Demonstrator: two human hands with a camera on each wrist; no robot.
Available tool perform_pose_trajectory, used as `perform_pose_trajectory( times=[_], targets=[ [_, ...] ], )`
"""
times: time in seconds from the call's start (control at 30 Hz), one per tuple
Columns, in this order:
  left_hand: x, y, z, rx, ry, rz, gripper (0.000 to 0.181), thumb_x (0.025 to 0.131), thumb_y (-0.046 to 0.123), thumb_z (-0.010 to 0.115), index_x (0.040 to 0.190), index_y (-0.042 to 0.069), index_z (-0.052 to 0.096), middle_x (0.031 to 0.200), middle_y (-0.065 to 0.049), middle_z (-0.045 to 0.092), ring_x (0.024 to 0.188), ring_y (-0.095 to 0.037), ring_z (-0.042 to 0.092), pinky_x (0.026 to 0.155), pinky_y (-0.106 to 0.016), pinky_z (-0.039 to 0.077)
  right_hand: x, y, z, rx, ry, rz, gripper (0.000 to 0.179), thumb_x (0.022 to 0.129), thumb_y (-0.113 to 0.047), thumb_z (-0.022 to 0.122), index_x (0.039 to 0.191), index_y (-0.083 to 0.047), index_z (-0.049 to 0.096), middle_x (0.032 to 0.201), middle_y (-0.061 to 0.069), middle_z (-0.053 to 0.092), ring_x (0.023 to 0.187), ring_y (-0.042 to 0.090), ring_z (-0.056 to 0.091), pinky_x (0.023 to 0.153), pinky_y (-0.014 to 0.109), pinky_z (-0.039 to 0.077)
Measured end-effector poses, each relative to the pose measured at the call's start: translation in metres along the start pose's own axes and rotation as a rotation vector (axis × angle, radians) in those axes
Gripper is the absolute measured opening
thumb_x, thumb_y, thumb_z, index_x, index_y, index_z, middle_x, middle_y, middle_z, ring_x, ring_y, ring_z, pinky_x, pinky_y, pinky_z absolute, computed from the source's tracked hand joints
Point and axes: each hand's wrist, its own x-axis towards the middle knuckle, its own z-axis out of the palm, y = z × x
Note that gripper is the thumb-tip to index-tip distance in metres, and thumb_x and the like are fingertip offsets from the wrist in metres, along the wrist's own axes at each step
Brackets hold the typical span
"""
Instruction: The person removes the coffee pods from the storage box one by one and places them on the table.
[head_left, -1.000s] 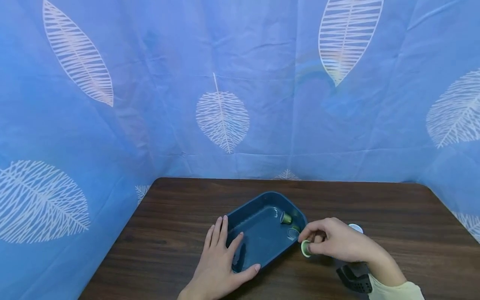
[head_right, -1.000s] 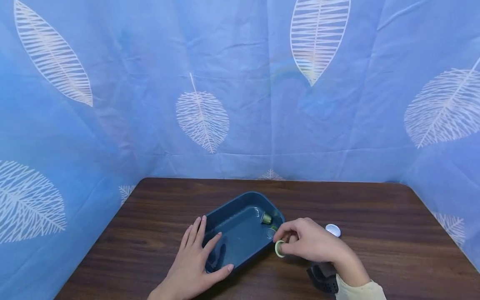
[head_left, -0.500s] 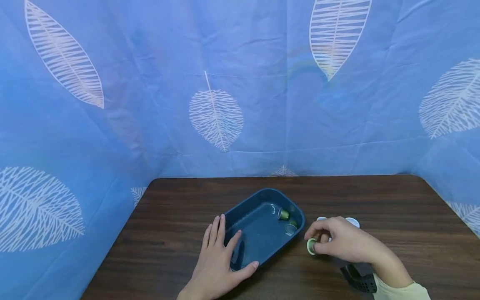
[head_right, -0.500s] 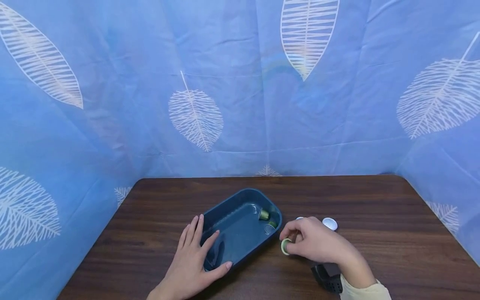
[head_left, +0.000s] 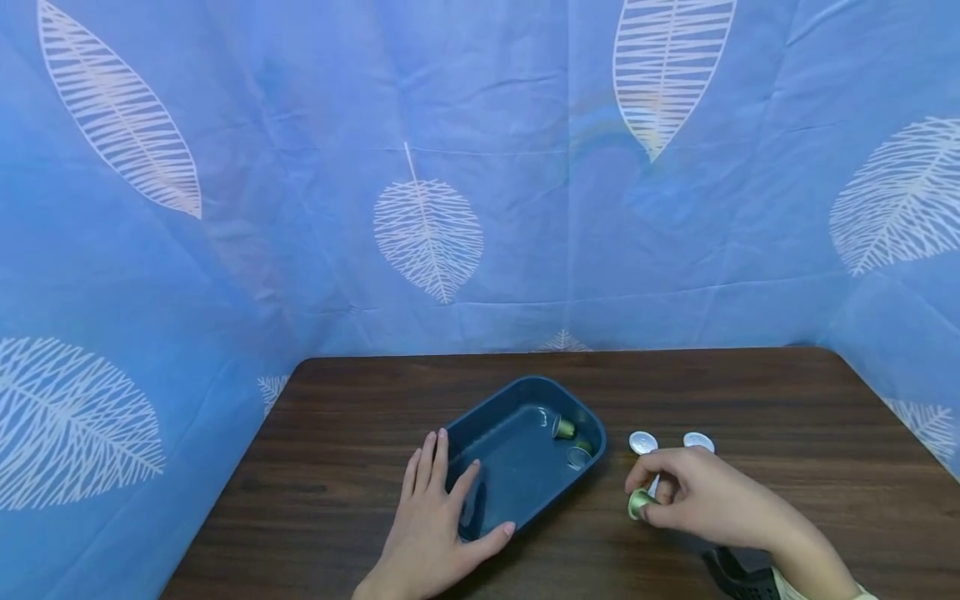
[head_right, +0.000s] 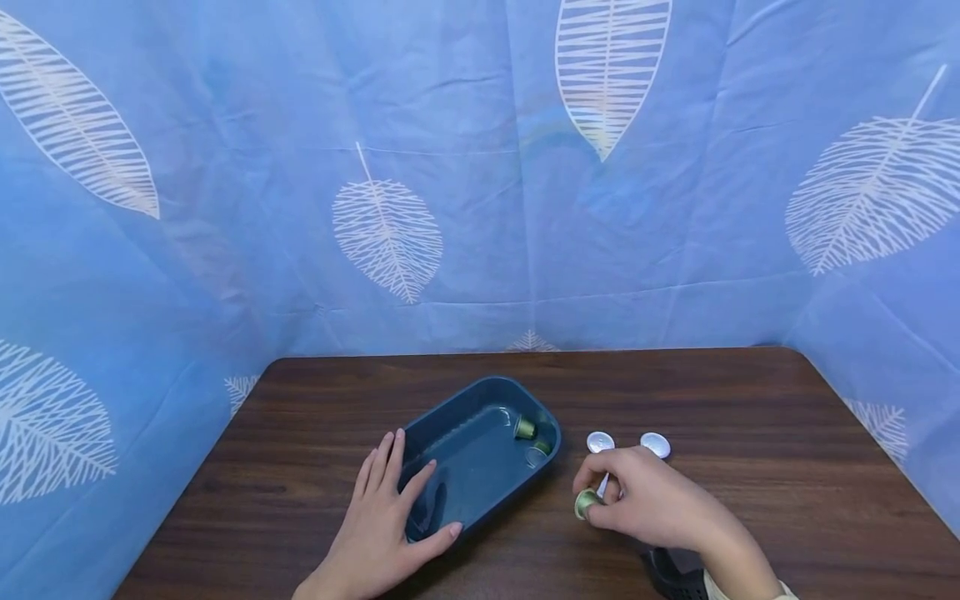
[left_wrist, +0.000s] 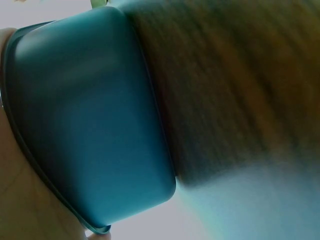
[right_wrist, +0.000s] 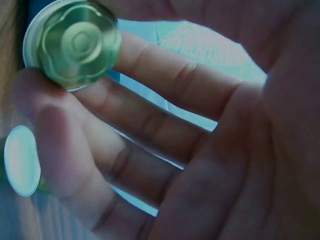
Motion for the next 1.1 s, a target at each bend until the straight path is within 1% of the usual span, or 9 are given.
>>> perform_pose_trajectory(
  times=[0.17, 0.23, 0.4, 0.5, 0.57, 0.67, 0.87, 0.93, 1.1],
  targets=[
    [-0.001, 0.0, 0.0, 0.0, 0.014, 0.009, 0.088, 0.077, 0.087, 0.039, 0.141, 0.029, 0.051, 0.164, -0.012, 0.006, 0.151, -0.031, 0.001, 0.116, -0.061, 0.011, -0.009, 0.002, 0.0, 0.001, 0.002, 0.019, 0.019, 0.087, -0.03, 0.072, 0.101, -0.018, 0.067, 0.073, -0.005, 0.065, 0.06, 0.007, 0.058, 0.053, 0.026, 0.05],
    [-0.001, 0.0, 0.0, 0.001, 0.016, 0.012, 0.088, 0.077, 0.087, 0.039, 0.141, 0.028, 0.052, 0.164, -0.012, 0.006, 0.151, -0.031, 0.001, 0.116, -0.061, 0.011, -0.012, 0.004, 0.001, 0.009, 0.006, 0.01, 0.019, 0.087, -0.028, 0.072, 0.1, -0.016, 0.067, 0.073, -0.004, 0.065, 0.061, 0.007, 0.058, 0.053, 0.026, 0.05],
    [-0.001, 0.001, 0.001, -0.009, -0.002, 0.001, 0.089, 0.077, 0.088, 0.038, 0.142, 0.029, 0.05, 0.164, -0.012, 0.003, 0.151, -0.03, -0.002, 0.117, -0.06, 0.008, -0.017, 0.011, 0.004, 0.016, 0.004, -0.022, 0.019, 0.087, -0.025, 0.072, 0.1, -0.013, 0.065, 0.075, -0.005, 0.064, 0.063, 0.005, 0.058, 0.053, 0.025, 0.05],
    [-0.002, 0.001, 0.001, -0.017, -0.006, -0.006, 0.089, 0.076, 0.088, 0.038, 0.142, 0.029, 0.05, 0.164, -0.011, 0.002, 0.151, -0.031, -0.002, 0.117, -0.059, 0.007, -0.019, 0.014, 0.006, 0.02, -0.004, -0.019, 0.017, 0.087, -0.023, 0.072, 0.099, -0.013, 0.064, 0.077, -0.005, 0.064, 0.062, 0.004, 0.057, 0.053, 0.025, 0.049],
    [-0.002, 0.001, 0.001, -0.016, -0.004, -0.008, 0.089, 0.076, 0.088, 0.038, 0.142, 0.029, 0.05, 0.164, -0.011, 0.002, 0.151, -0.032, -0.001, 0.117, -0.059, 0.007, -0.02, 0.015, 0.008, 0.01, 0.007, -0.022, 0.016, 0.086, -0.021, 0.073, 0.096, -0.013, 0.063, 0.078, -0.006, 0.064, 0.061, 0.003, 0.056, 0.052, 0.025, 0.049],
    [-0.001, 0.001, 0.001, -0.012, -0.002, -0.006, 0.089, 0.076, 0.088, 0.038, 0.142, 0.029, 0.05, 0.164, -0.012, 0.003, 0.151, -0.032, -0.001, 0.117, -0.06, 0.008, -0.023, 0.018, 0.012, -0.037, 0.035, -0.039, 0.017, 0.083, -0.02, 0.075, 0.09, -0.017, 0.06, 0.08, -0.008, 0.062, 0.061, 0.001, 0.054, 0.051, 0.023, 0.048],
    [-0.002, 0.0, 0.001, -0.019, 0.011, -0.001, 0.087, 0.077, 0.086, 0.041, 0.141, 0.029, 0.051, 0.164, -0.013, 0.004, 0.151, -0.032, 0.0, 0.117, -0.06, 0.008, -0.031, 0.029, 0.025, -0.169, 0.14, -0.175, 0.031, 0.076, -0.01, 0.08, 0.082, -0.022, 0.052, 0.083, -0.012, 0.051, 0.069, -0.001, 0.048, 0.051, 0.019, 0.046],
    [-0.002, 0.001, 0.002, -0.018, 0.019, 0.001, 0.086, 0.077, 0.086, 0.041, 0.141, 0.028, 0.052, 0.164, -0.013, 0.005, 0.151, -0.031, 0.0, 0.117, -0.06, 0.008, -0.032, 0.032, 0.029, -0.218, 0.189, -0.196, 0.036, 0.072, -0.006, 0.081, 0.079, -0.024, 0.05, 0.082, -0.014, 0.049, 0.07, -0.002, 0.046, 0.05, 0.017, 0.046],
    [-0.003, 0.001, 0.002, -0.019, 0.029, 0.005, 0.086, 0.077, 0.086, 0.041, 0.14, 0.028, 0.053, 0.164, -0.013, 0.005, 0.151, -0.031, 0.0, 0.117, -0.059, 0.008, -0.03, 0.035, 0.038, -0.324, 0.277, -0.207, 0.044, 0.064, -0.003, 0.083, 0.076, -0.027, 0.048, 0.079, -0.017, 0.045, 0.068, -0.005, 0.044, 0.052, 0.015, 0.042]
  ],
)
